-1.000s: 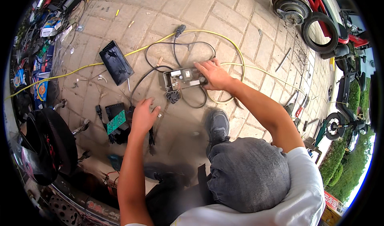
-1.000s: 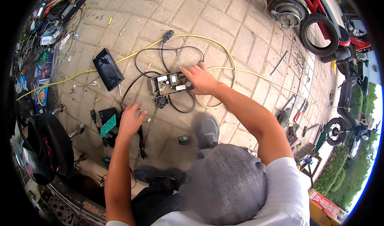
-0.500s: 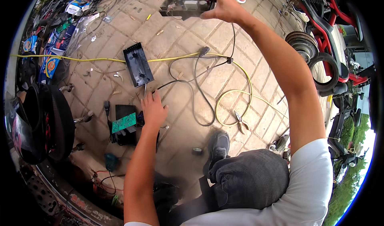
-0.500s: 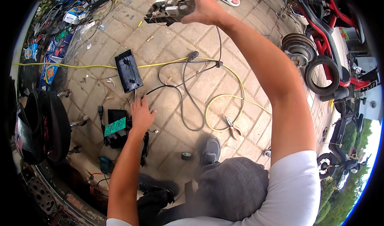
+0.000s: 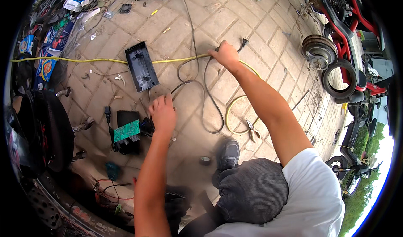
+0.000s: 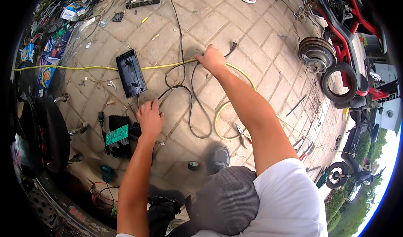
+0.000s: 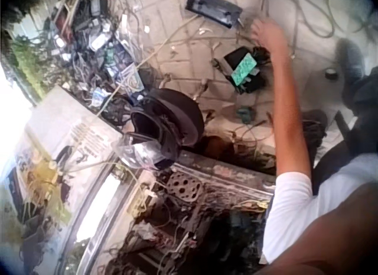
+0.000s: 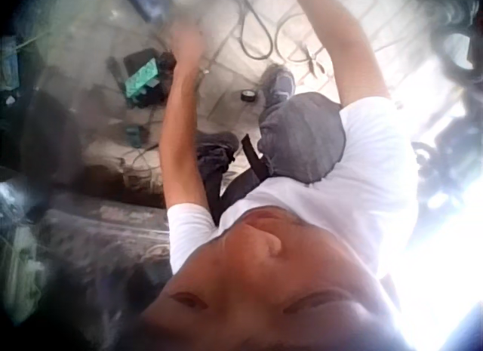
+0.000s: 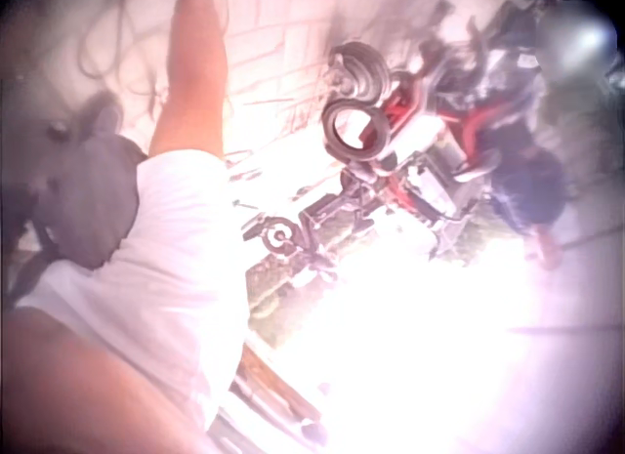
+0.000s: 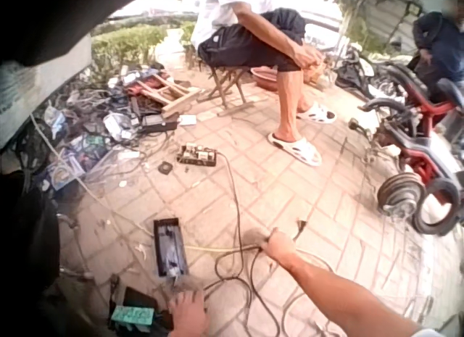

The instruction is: The person walks through a cluttered workshop and then sits on the ground to work on an electric scooter. They use a multimeter to test the electrical components on the scooter's seat and then use pliers to strip and cut wires on the floor.

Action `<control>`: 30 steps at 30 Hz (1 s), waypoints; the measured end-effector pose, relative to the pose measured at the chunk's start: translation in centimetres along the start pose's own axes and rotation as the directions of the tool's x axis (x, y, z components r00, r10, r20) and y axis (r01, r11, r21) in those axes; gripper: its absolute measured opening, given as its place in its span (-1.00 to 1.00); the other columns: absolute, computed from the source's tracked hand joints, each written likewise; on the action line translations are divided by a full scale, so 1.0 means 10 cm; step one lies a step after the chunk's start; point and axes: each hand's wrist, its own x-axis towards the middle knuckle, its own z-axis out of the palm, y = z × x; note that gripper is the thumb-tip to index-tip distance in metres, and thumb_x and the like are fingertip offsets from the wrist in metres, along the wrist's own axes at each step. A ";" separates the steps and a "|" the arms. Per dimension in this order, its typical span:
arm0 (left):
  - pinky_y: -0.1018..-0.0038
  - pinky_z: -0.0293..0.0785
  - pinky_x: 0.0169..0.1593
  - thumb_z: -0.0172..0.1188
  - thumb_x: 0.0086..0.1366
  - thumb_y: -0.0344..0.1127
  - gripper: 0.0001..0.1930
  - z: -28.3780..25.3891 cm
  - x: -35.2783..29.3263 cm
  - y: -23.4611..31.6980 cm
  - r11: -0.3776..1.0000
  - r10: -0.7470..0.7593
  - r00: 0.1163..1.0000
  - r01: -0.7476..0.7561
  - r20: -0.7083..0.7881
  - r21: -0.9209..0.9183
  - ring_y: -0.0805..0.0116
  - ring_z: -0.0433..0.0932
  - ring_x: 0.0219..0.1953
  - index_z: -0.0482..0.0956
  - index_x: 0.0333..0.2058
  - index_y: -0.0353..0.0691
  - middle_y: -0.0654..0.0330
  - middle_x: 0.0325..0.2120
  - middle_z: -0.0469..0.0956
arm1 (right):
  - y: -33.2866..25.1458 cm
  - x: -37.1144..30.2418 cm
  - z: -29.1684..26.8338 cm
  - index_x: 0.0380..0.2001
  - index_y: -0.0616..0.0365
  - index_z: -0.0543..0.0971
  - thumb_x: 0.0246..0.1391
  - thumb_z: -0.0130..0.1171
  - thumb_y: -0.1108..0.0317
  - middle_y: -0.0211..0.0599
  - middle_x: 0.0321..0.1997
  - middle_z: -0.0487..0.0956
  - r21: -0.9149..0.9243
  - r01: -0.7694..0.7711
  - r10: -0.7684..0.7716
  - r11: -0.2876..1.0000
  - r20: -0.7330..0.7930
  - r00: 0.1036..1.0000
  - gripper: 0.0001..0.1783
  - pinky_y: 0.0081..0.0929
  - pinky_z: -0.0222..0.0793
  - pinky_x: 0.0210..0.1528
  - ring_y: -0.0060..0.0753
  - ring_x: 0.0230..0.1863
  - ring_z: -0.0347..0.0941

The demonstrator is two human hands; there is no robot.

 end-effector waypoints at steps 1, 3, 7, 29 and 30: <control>0.04 0.23 0.09 0.32 0.09 -0.26 -0.45 0.00 0.03 0.09 0.999 -0.035 0.999 0.036 0.034 -0.027 0.08 0.36 0.07 0.41 0.08 -0.15 0.11 -0.06 0.43 | 0.04 0.04 0.00 -0.31 0.40 0.58 -0.09 0.34 -0.05 0.09 -0.18 0.62 0.058 -0.071 0.072 0.996 -0.004 0.997 -0.40 -0.18 0.49 -0.07 0.04 -0.12 0.57; 0.06 0.25 0.07 0.31 0.08 -0.25 -0.51 0.02 0.07 0.22 0.995 -0.071 0.990 0.078 0.118 -0.054 0.11 0.39 0.04 0.44 0.01 -0.15 0.12 -0.08 0.44 | 0.09 0.09 0.05 -0.35 0.38 0.60 -0.12 0.35 -0.01 0.08 -0.21 0.63 0.155 -0.175 0.162 0.972 0.096 0.982 -0.45 -0.21 0.51 -0.11 0.01 -0.15 0.59; 0.06 0.34 -0.04 0.27 0.11 -0.25 -0.70 0.14 0.12 0.50 0.986 -0.067 0.977 0.096 0.202 -0.137 0.08 0.49 -0.08 0.54 -0.17 -0.18 0.08 -0.20 0.52 | 0.27 0.24 0.16 -0.72 0.33 0.52 -0.22 0.39 0.11 -0.19 -0.71 0.49 0.333 -0.190 0.163 0.924 0.107 0.981 -0.55 -0.37 0.41 -0.54 -0.31 -0.68 0.46; 0.41 0.45 -0.04 0.25 0.21 -0.36 -0.60 -0.81 -0.36 0.99 0.440 -0.080 0.972 -0.166 -0.222 -0.882 0.30 0.48 -0.14 0.47 0.01 -0.36 0.04 -0.10 0.47 | -0.17 -1.77 -2.20 0.05 0.16 0.44 0.09 0.22 0.52 -0.22 -0.01 0.55 0.519 0.822 -0.643 0.235 -0.551 0.532 -0.57 -0.39 0.44 0.05 -0.27 0.03 0.51; 0.41 0.45 -0.05 0.27 0.19 -0.40 -0.60 -1.17 -0.38 1.29 0.352 -0.019 0.954 -0.273 -0.299 -0.895 0.29 0.49 -0.15 0.47 0.01 -0.35 0.05 -0.11 0.48 | -0.12 -1.89 -2.06 0.04 0.16 0.46 0.05 0.25 0.52 -0.22 -0.01 0.56 0.436 0.839 -0.682 0.326 -0.506 0.528 -0.55 -0.37 0.43 0.06 -0.23 0.03 0.51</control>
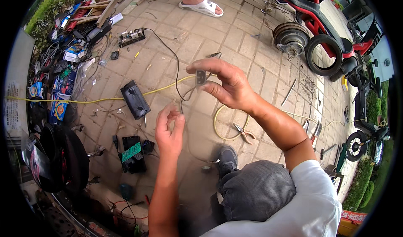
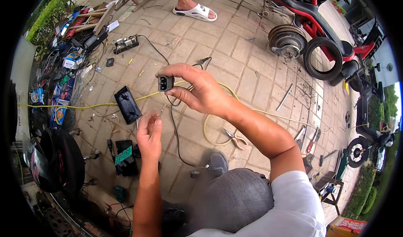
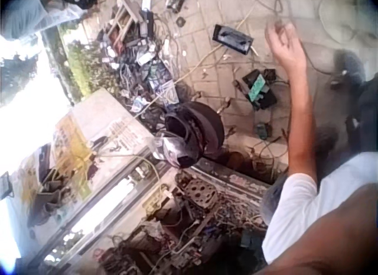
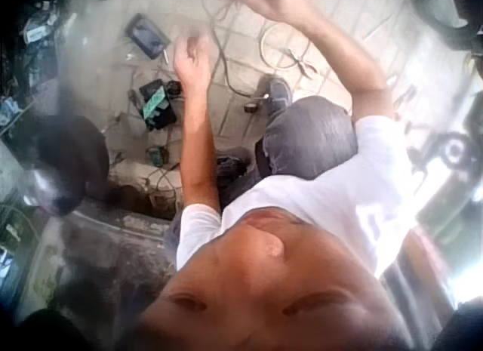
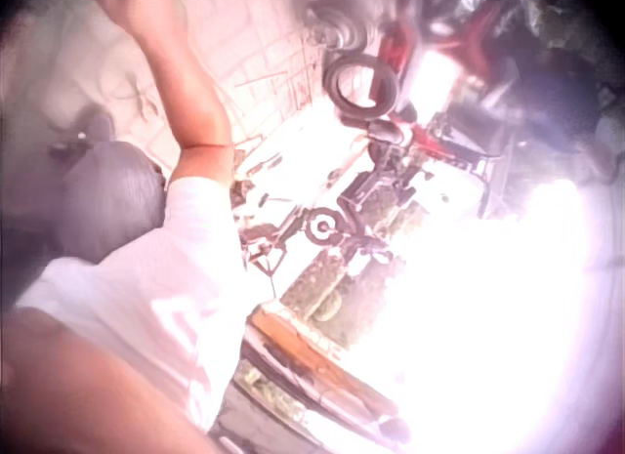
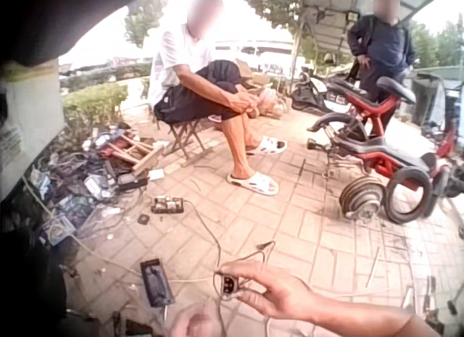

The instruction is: The person walks through a cluttered workshop and then sits on the ground to work on an electric scooter. They use a multimeter to test the electrical components on the scooter's seat and then use pliers to strip and cut wires on the floor.

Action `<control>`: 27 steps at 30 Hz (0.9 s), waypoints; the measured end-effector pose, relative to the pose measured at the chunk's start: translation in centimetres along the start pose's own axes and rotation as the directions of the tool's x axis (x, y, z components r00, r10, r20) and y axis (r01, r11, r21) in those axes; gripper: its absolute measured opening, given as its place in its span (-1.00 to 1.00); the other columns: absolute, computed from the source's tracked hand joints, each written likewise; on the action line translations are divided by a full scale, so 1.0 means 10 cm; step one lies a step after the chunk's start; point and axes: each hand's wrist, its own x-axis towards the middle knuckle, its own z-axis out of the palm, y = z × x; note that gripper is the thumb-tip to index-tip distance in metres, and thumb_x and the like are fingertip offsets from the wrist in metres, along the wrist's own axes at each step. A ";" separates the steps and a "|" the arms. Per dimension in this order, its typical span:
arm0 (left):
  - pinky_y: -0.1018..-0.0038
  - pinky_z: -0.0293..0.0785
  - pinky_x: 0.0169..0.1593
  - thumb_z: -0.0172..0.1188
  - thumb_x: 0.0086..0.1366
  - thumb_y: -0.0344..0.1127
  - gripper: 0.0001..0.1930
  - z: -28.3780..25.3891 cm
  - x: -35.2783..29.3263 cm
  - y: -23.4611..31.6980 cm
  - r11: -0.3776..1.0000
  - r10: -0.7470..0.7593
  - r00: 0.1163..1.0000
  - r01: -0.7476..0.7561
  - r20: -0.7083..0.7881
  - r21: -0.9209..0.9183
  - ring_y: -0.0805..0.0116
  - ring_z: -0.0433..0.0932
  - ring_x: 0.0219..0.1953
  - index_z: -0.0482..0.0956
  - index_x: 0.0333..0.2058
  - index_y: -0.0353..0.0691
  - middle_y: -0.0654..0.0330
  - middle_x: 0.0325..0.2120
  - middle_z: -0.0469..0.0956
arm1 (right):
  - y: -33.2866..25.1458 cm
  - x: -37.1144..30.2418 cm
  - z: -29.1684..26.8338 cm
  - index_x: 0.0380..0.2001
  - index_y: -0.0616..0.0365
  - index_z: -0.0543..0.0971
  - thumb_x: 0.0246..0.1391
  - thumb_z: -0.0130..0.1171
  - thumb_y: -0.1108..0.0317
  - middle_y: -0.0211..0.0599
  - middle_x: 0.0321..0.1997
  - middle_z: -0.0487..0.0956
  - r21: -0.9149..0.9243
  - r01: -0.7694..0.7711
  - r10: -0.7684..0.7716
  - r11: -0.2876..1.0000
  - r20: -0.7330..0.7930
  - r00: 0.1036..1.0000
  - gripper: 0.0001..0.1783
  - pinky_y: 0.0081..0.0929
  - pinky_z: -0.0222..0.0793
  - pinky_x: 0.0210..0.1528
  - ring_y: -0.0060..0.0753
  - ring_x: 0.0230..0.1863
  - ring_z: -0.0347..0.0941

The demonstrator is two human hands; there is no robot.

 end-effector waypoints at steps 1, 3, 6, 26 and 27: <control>0.41 0.46 -0.05 0.28 0.17 -0.45 -0.59 0.07 0.06 0.34 0.991 0.102 0.995 -0.101 0.005 -0.084 0.29 0.50 -0.16 0.48 0.01 -0.35 0.06 -0.13 0.49 | 0.01 -0.09 0.11 0.04 0.16 0.47 0.03 0.26 0.51 -0.21 -0.01 0.56 0.067 -0.037 0.039 0.997 -0.031 0.999 -0.55 -0.36 0.43 0.06 -0.20 0.03 0.51; 0.45 0.43 -0.02 0.25 0.23 -0.45 -0.60 0.04 0.09 0.62 0.966 0.257 0.966 -0.257 0.032 0.003 0.37 0.47 -0.14 0.45 0.04 -0.37 0.11 -0.09 0.46 | 0.03 -0.22 0.37 0.03 0.15 0.48 0.01 0.28 0.50 -0.21 0.00 0.56 0.203 -0.103 0.121 0.974 -0.078 0.990 -0.54 -0.33 0.43 0.07 -0.15 0.03 0.50; 0.47 0.42 -0.01 0.24 0.24 -0.48 -0.62 -0.05 0.07 0.72 0.928 0.358 0.933 -0.360 0.035 0.092 0.40 0.46 -0.11 0.45 0.03 -0.39 0.14 -0.06 0.43 | 0.01 -0.25 0.68 0.06 0.14 0.47 0.03 0.27 0.46 -0.20 0.02 0.56 0.299 -0.100 0.118 0.949 -0.042 0.992 -0.52 -0.33 0.43 0.08 -0.16 0.05 0.51; 0.24 0.41 -0.01 0.07 0.33 -0.37 -0.72 0.45 0.30 0.50 0.941 0.187 0.977 -0.209 0.107 0.266 0.02 0.53 -0.11 0.46 -0.02 -0.33 -0.01 -0.17 0.58 | -0.31 -0.48 0.24 -0.20 0.17 0.47 -0.15 0.14 0.61 -0.21 -0.54 0.50 -0.313 -0.191 0.080 0.930 -0.333 0.939 -0.65 -0.33 0.33 -0.59 -0.24 -0.62 0.44; 0.23 0.41 -0.01 0.07 0.33 -0.37 -0.72 0.48 0.32 0.52 0.935 0.195 0.973 -0.223 0.127 0.276 0.01 0.53 -0.11 0.46 -0.02 -0.33 -0.01 -0.16 0.58 | -0.28 -0.45 0.25 -0.21 0.18 0.45 -0.11 0.14 0.59 -0.24 -0.64 0.46 -0.343 -0.248 0.164 0.906 -0.255 0.953 -0.69 -0.34 0.30 -0.62 -0.24 -0.69 0.39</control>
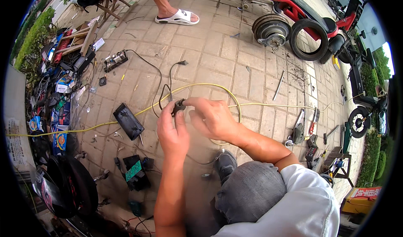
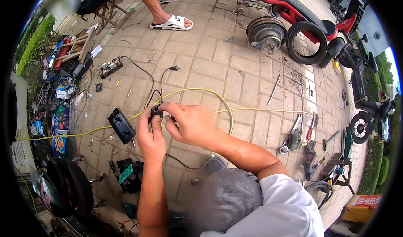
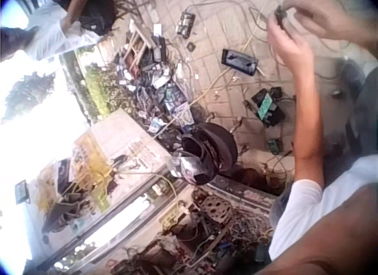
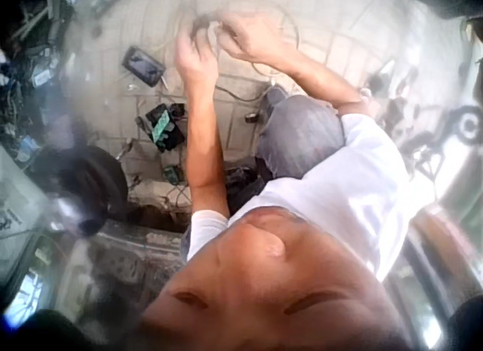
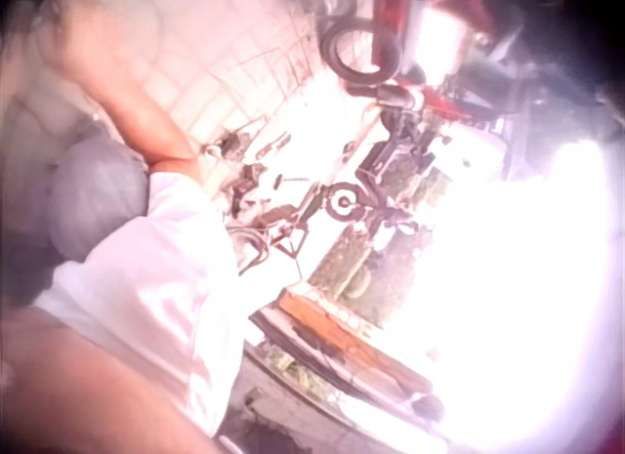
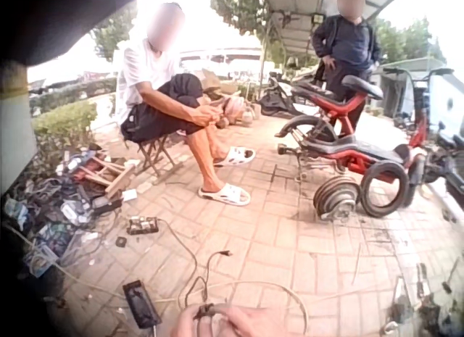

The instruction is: The person walks through a cluttered workshop and then sits on the ground to work on an electric scooter. They use a multimeter to test the electrical components on the scooter's seat and then use pliers to strip and cut wires on the floor.

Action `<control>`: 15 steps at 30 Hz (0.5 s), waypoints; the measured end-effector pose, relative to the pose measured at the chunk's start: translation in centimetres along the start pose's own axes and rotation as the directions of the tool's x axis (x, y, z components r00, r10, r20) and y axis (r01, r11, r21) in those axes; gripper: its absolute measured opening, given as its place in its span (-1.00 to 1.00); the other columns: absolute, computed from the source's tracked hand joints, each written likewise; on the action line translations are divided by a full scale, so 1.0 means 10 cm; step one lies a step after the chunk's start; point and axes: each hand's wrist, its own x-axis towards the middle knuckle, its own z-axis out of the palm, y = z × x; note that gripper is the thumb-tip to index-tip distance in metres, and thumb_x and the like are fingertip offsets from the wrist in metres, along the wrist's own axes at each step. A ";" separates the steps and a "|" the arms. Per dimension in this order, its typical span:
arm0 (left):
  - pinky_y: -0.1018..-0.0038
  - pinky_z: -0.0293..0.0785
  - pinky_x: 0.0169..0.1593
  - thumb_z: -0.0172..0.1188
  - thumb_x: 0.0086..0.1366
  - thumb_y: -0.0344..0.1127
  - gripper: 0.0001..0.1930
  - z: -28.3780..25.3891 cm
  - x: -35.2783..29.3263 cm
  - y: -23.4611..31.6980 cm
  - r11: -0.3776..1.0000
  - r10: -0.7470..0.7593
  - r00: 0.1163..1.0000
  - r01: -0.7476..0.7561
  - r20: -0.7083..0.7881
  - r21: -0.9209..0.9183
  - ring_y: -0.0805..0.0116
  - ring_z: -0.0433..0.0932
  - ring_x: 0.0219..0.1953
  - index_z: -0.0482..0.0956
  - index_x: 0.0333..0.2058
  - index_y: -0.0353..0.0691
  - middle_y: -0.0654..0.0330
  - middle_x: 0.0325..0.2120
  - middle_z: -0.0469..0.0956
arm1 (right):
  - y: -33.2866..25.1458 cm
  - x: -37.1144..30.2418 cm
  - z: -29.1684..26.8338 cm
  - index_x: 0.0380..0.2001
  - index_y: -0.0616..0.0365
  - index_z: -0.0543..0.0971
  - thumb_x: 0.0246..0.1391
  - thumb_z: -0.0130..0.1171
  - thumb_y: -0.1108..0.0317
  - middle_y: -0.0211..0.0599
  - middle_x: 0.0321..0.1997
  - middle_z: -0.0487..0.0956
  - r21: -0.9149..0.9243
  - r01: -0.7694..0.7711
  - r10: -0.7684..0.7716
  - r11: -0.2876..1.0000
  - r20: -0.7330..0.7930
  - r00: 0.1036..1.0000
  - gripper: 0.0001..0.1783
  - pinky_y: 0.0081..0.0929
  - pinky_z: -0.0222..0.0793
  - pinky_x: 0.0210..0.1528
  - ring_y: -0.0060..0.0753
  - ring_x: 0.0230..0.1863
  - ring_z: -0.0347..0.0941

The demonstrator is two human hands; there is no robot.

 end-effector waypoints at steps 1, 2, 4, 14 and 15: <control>0.23 0.41 -0.01 0.07 0.33 -0.37 -0.72 0.03 0.02 0.02 1.000 0.011 1.000 -0.011 0.016 0.011 0.01 0.53 -0.11 0.46 -0.02 -0.33 -0.01 -0.16 0.58 | 0.02 -0.03 -0.01 -0.20 0.18 0.44 -0.09 0.14 0.57 -0.24 -0.65 0.46 0.056 -0.023 0.027 0.998 -0.061 0.998 -0.70 -0.33 0.29 -0.63 -0.22 -0.70 0.40; 0.23 0.40 -0.02 0.07 0.34 -0.36 -0.72 0.06 0.04 0.03 0.999 0.040 0.999 -0.040 0.002 0.035 -0.02 0.52 -0.11 0.47 -0.03 -0.33 -0.02 -0.16 0.58 | 0.04 -0.08 -0.01 -0.20 0.18 0.43 -0.07 0.14 0.56 -0.24 -0.67 0.45 0.115 -0.040 0.054 0.993 -0.120 0.991 -0.71 -0.32 0.29 -0.64 -0.20 -0.70 0.40; 0.22 0.40 -0.02 0.07 0.34 -0.36 -0.73 0.10 0.05 0.05 0.999 0.019 1.000 -0.020 0.012 0.030 -0.02 0.52 -0.11 0.47 -0.03 -0.34 -0.02 -0.16 0.58 | 0.05 -0.11 -0.04 -0.18 0.18 0.42 -0.02 0.13 0.53 -0.23 -0.69 0.45 0.176 -0.039 0.079 0.984 -0.226 0.971 -0.72 -0.30 0.27 -0.66 -0.12 -0.71 0.39; 0.20 0.41 -0.03 0.05 0.34 -0.36 -0.71 0.10 0.08 -0.01 0.999 0.010 1.000 -0.010 0.003 0.040 -0.03 0.53 -0.11 0.47 -0.01 -0.37 -0.05 -0.16 0.58 | 0.13 -0.06 0.16 -0.17 0.19 0.40 -0.03 0.10 0.52 -0.26 -0.67 0.46 0.115 -0.076 0.094 0.990 -0.162 0.982 -0.70 -0.27 0.30 -0.64 -0.14 -0.69 0.42; 0.21 0.42 -0.03 0.05 0.34 -0.36 -0.70 0.11 0.09 -0.01 0.999 0.012 1.000 -0.012 0.004 0.030 -0.03 0.53 -0.12 0.46 -0.01 -0.37 -0.06 -0.17 0.58 | 0.14 -0.08 0.17 -0.17 0.18 0.40 -0.03 0.10 0.52 -0.27 -0.68 0.46 0.164 -0.052 0.089 0.985 -0.232 0.969 -0.70 -0.27 0.30 -0.64 -0.15 -0.69 0.42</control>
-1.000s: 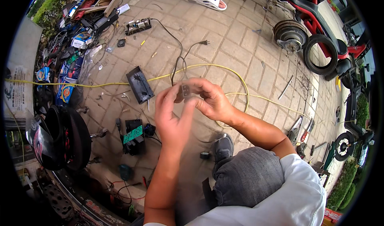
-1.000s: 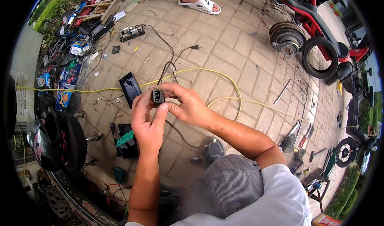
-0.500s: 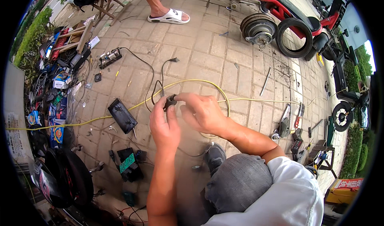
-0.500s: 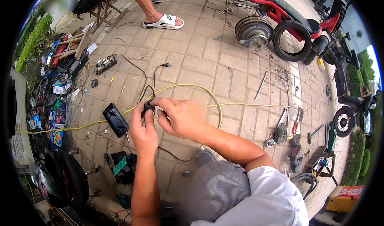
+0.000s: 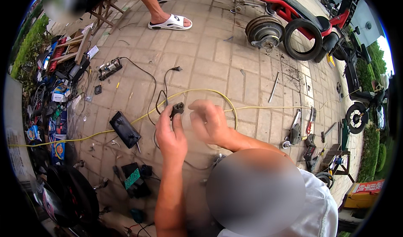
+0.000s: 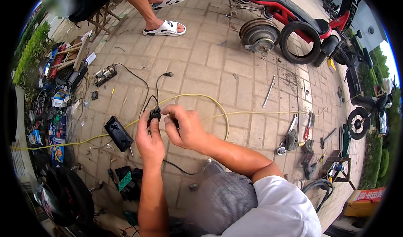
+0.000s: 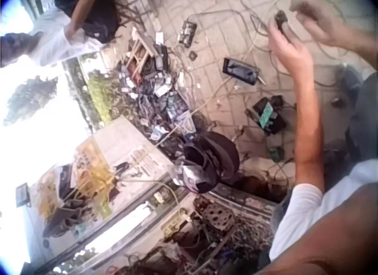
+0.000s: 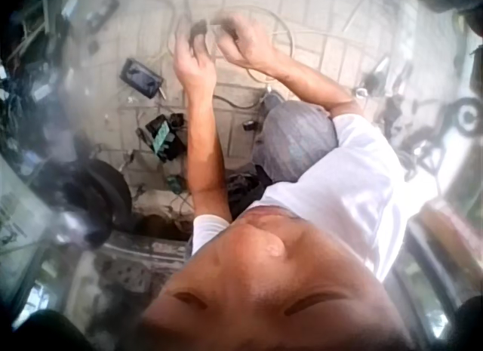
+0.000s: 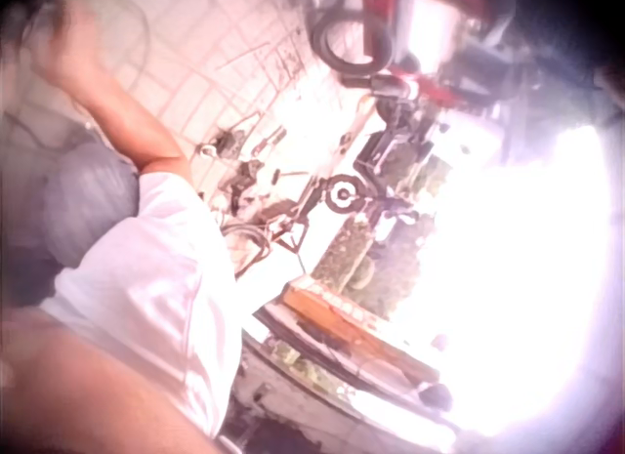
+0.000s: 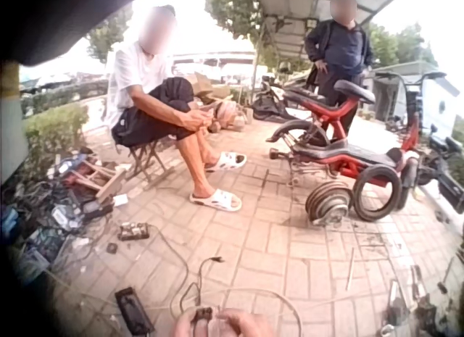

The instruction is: The person walks through a cluttered workshop and then sits on the ground to work on an electric scooter. They use a multimeter to test the electrical components on the scooter's seat and then use pliers to strip and cut wires on the floor.

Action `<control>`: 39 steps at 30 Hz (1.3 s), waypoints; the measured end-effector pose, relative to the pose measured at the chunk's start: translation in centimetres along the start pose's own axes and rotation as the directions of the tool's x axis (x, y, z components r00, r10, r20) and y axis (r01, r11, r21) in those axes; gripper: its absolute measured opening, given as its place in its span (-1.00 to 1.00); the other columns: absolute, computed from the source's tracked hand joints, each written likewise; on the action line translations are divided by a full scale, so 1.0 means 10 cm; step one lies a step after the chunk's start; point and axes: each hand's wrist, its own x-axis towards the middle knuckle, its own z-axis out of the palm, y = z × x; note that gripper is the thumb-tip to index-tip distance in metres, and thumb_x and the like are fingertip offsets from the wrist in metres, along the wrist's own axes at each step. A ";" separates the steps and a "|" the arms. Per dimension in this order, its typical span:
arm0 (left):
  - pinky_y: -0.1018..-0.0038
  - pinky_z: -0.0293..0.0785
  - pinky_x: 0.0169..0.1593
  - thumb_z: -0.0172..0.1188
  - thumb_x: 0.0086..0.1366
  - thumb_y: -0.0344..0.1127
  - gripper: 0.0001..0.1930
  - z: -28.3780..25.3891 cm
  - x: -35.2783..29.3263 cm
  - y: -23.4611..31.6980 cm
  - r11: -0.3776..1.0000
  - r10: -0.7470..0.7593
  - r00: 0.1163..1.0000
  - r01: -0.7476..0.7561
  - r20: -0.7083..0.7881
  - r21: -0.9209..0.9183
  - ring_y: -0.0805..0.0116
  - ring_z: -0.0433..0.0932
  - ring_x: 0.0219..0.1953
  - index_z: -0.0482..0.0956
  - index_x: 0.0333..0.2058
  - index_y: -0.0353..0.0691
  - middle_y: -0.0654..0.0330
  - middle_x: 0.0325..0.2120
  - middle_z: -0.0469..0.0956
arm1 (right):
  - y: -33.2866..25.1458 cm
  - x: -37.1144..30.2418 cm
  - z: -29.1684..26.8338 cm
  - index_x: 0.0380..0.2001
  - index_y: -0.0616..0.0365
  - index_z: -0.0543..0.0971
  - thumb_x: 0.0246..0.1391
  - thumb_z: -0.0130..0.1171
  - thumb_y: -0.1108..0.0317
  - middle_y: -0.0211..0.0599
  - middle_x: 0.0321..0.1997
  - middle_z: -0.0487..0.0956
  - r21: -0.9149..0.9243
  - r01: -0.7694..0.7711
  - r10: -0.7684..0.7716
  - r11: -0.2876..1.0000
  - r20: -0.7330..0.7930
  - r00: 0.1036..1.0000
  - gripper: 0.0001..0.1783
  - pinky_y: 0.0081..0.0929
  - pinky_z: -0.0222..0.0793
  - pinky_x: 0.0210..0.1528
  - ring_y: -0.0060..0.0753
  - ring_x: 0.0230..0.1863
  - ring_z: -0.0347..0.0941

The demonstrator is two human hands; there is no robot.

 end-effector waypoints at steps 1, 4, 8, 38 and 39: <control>0.21 0.42 -0.04 0.05 0.34 -0.36 -0.70 0.00 0.02 0.00 1.000 0.006 1.000 -0.006 0.002 -0.010 -0.03 0.54 -0.13 0.46 -0.01 -0.38 -0.06 -0.17 0.58 | 0.01 0.01 0.01 -0.17 0.18 0.40 -0.03 0.09 0.52 -0.27 -0.68 0.46 -0.046 -0.015 0.018 0.999 0.057 0.998 -0.71 -0.27 0.30 -0.65 -0.16 -0.69 0.42; 0.22 0.43 -0.05 0.04 0.35 -0.35 -0.70 0.07 0.05 0.00 0.998 -0.023 0.999 0.025 0.036 -0.056 -0.05 0.54 -0.14 0.47 -0.01 -0.39 -0.08 -0.19 0.58 | 0.04 0.05 -0.05 -0.17 0.18 0.39 -0.02 0.08 0.53 -0.27 -0.68 0.45 -0.125 -0.053 0.068 0.991 0.122 0.990 -0.72 -0.27 0.30 -0.65 -0.15 -0.70 0.42; 0.31 0.48 -0.16 0.00 0.38 -0.36 -0.72 0.01 0.10 0.15 0.991 -0.073 0.997 0.076 0.026 -0.107 0.12 0.59 -0.25 0.47 -0.03 -0.41 -0.03 -0.25 0.59 | -0.03 0.15 -0.07 -0.16 0.17 0.38 0.00 0.06 0.52 -0.25 -0.69 0.44 -0.114 -0.140 0.160 0.984 0.194 0.968 -0.72 -0.24 0.31 -0.62 -0.10 -0.69 0.41; 0.47 0.36 0.11 0.17 0.32 -0.30 -0.57 -0.40 -0.07 -0.42 0.985 -0.060 0.988 0.081 0.141 -0.154 0.37 0.50 0.02 0.42 0.11 -0.34 0.06 -0.02 0.56 | 0.88 -0.01 0.29 -0.03 0.35 0.49 0.23 0.14 0.26 -0.24 -0.19 0.61 0.346 -0.637 0.536 0.688 0.349 0.769 -0.62 -0.53 0.43 -0.30 -0.56 -0.40 0.45; 0.47 0.37 0.09 0.17 0.32 -0.28 -0.57 -0.49 -0.19 -0.55 0.948 -0.221 0.965 0.246 0.142 -0.201 0.37 0.51 -0.01 0.43 0.10 -0.34 0.07 -0.05 0.56 | 1.07 0.08 0.19 0.01 0.39 0.45 0.24 0.12 0.25 -0.19 -0.17 0.61 0.464 -0.597 0.564 0.655 0.225 0.794 -0.58 -0.52 0.44 -0.28 -0.52 -0.37 0.48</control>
